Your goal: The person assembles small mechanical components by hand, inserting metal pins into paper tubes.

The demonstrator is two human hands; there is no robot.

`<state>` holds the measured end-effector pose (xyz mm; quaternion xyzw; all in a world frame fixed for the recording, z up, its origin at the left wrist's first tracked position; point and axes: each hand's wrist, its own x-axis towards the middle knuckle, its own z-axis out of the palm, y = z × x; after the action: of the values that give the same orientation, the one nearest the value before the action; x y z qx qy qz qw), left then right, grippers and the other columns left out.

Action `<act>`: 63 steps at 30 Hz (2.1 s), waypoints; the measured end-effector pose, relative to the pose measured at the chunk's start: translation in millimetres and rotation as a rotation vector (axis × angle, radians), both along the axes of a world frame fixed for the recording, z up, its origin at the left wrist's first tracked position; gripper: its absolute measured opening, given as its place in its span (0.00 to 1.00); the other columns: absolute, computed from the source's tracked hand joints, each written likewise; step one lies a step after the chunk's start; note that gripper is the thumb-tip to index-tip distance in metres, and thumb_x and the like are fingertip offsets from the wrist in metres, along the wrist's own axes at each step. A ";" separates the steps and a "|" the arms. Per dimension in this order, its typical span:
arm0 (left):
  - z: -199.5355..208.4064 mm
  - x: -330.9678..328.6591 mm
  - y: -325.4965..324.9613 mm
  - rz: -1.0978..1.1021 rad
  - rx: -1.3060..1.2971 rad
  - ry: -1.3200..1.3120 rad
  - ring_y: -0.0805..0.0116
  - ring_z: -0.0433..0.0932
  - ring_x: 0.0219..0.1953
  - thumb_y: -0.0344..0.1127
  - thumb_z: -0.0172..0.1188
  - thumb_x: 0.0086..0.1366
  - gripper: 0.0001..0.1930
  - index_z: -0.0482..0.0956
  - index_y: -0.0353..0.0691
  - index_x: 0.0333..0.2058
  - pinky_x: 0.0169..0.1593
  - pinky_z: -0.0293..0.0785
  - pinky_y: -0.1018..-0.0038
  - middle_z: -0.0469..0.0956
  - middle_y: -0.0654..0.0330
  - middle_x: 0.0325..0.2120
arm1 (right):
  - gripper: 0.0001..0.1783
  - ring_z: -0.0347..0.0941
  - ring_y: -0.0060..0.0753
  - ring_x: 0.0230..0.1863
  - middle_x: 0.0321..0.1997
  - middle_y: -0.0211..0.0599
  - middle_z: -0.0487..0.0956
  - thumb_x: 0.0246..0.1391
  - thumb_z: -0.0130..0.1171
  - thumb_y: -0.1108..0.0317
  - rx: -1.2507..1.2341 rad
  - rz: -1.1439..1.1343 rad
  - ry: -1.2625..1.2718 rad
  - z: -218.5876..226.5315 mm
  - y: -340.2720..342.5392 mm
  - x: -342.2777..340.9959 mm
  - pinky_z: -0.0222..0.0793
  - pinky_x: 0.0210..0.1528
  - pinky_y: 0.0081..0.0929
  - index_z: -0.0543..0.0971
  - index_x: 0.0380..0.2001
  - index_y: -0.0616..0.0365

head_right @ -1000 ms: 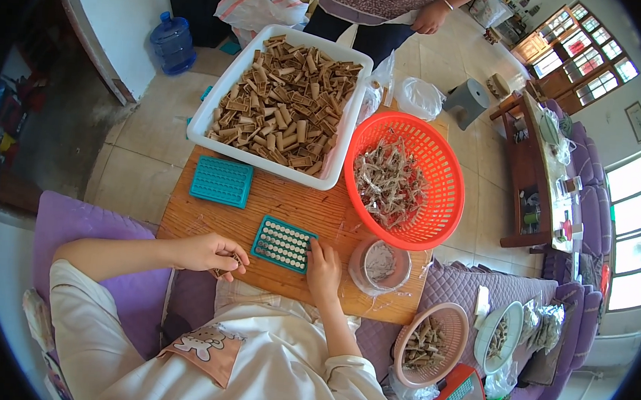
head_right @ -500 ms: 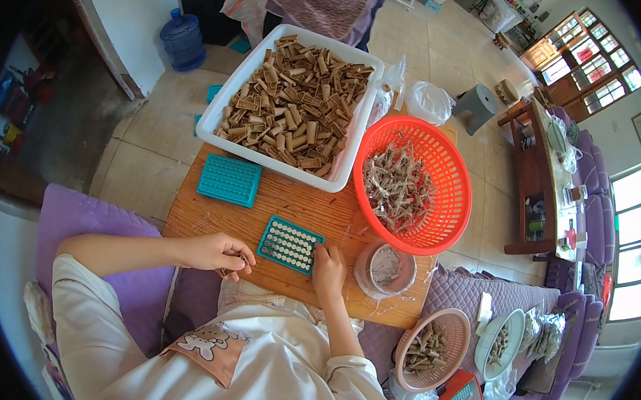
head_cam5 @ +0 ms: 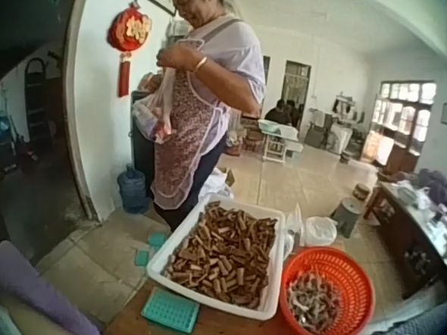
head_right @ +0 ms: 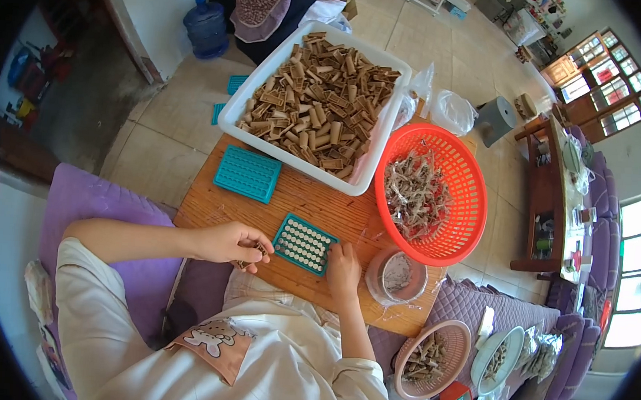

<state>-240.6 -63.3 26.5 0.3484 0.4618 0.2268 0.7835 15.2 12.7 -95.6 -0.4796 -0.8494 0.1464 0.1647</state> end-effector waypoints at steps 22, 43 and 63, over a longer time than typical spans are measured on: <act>22.8 -4.7 8.8 0.382 0.310 -0.085 0.77 0.72 0.34 0.27 0.50 0.59 0.16 0.66 0.32 0.46 0.39 0.70 0.81 0.72 0.60 0.34 | 0.06 0.63 0.27 0.28 0.30 0.36 0.67 0.42 0.52 0.81 0.173 0.075 0.870 103.2 -27.9 -98.5 0.59 0.29 0.18 0.70 0.27 0.64; 26.1 -6.4 5.1 0.282 0.447 0.059 0.76 0.72 0.38 0.28 0.56 0.55 0.18 0.67 0.31 0.46 0.42 0.69 0.79 0.74 0.57 0.36 | 0.09 0.66 0.31 0.27 0.28 0.39 0.69 0.39 0.55 0.82 0.399 0.078 0.861 81.2 -40.2 -117.0 0.64 0.26 0.22 0.71 0.27 0.62; 25.3 -9.4 3.9 0.075 0.524 0.521 0.74 0.76 0.30 0.30 0.51 0.57 0.17 0.68 0.35 0.46 0.33 0.70 0.76 0.77 0.55 0.25 | 0.08 0.67 0.28 0.24 0.24 0.34 0.71 0.38 0.60 0.80 -0.126 0.235 0.745 93.1 -28.7 -104.4 0.63 0.26 0.20 0.72 0.24 0.60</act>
<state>-249.9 -59.3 51.8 0.5664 0.5845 0.2694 0.5148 -89.1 -16.0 -2.5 -0.3022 -0.7700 0.3800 0.4140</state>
